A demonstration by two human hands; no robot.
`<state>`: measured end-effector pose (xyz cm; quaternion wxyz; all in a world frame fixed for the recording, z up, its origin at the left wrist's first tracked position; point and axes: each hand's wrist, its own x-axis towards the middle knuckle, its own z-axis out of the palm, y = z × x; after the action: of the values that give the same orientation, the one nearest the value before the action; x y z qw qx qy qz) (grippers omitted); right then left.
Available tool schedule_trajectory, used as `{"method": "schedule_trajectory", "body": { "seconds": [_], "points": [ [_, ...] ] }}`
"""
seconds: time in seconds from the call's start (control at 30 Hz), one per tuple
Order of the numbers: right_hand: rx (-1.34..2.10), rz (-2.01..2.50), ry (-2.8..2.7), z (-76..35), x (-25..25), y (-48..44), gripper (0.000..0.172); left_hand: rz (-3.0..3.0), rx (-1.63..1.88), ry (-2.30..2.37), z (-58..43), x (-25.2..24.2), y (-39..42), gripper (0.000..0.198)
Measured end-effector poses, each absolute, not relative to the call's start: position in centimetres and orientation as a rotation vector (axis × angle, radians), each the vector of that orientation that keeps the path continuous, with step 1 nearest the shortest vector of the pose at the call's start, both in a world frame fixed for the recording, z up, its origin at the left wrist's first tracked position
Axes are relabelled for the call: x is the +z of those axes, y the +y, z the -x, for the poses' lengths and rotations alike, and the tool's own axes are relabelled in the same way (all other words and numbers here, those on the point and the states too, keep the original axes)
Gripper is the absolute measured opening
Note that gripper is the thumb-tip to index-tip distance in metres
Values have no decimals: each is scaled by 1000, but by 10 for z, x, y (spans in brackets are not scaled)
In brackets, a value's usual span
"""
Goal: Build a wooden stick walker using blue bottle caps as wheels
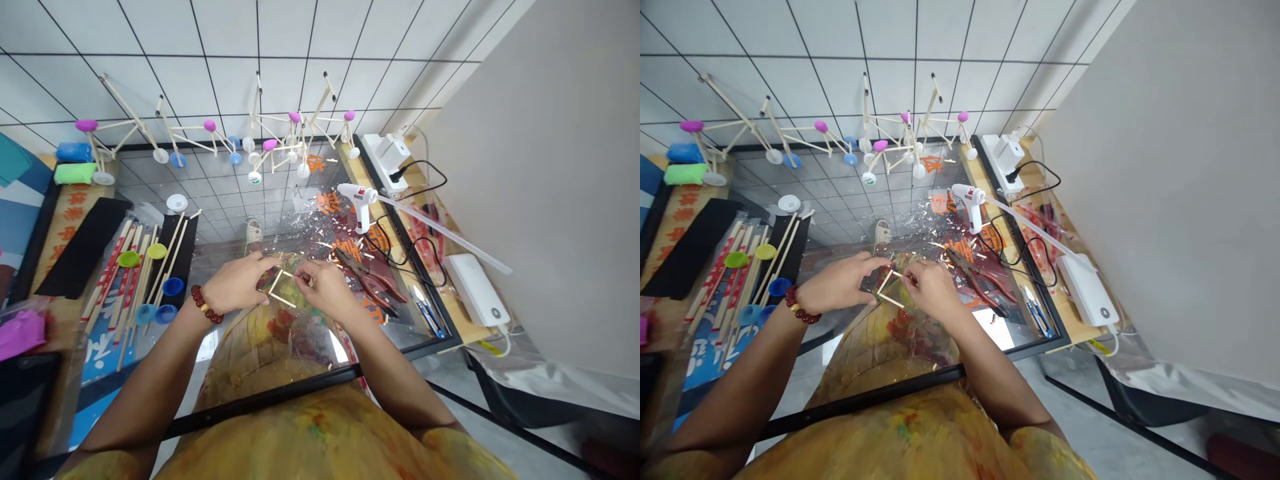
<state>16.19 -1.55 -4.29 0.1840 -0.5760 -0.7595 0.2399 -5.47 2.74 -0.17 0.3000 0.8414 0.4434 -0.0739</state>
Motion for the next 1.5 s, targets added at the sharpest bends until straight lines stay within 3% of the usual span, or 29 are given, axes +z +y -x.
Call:
{"method": "schedule_trajectory", "body": {
  "seconds": [0.3,0.77,1.0,1.3,1.5],
  "points": [
    [666,1629,-2136,-161,-45,-16,7,-2254,-227,1169,54,0,27,68],
    [711,1561,-2107,-161,-44,-16,6,-2273,-225,1189,53,0,26,71],
    [793,1506,-1818,-180,-30,-16,7,-2252,-224,1182,53,0,27,74],
    [834,1495,-1941,-193,-38,-59,6,-2244,-216,1196,53,-2,27,73],
    [734,1416,-1929,-202,-42,-81,15,-2193,-182,1210,56,-7,28,71]
  ]
}}
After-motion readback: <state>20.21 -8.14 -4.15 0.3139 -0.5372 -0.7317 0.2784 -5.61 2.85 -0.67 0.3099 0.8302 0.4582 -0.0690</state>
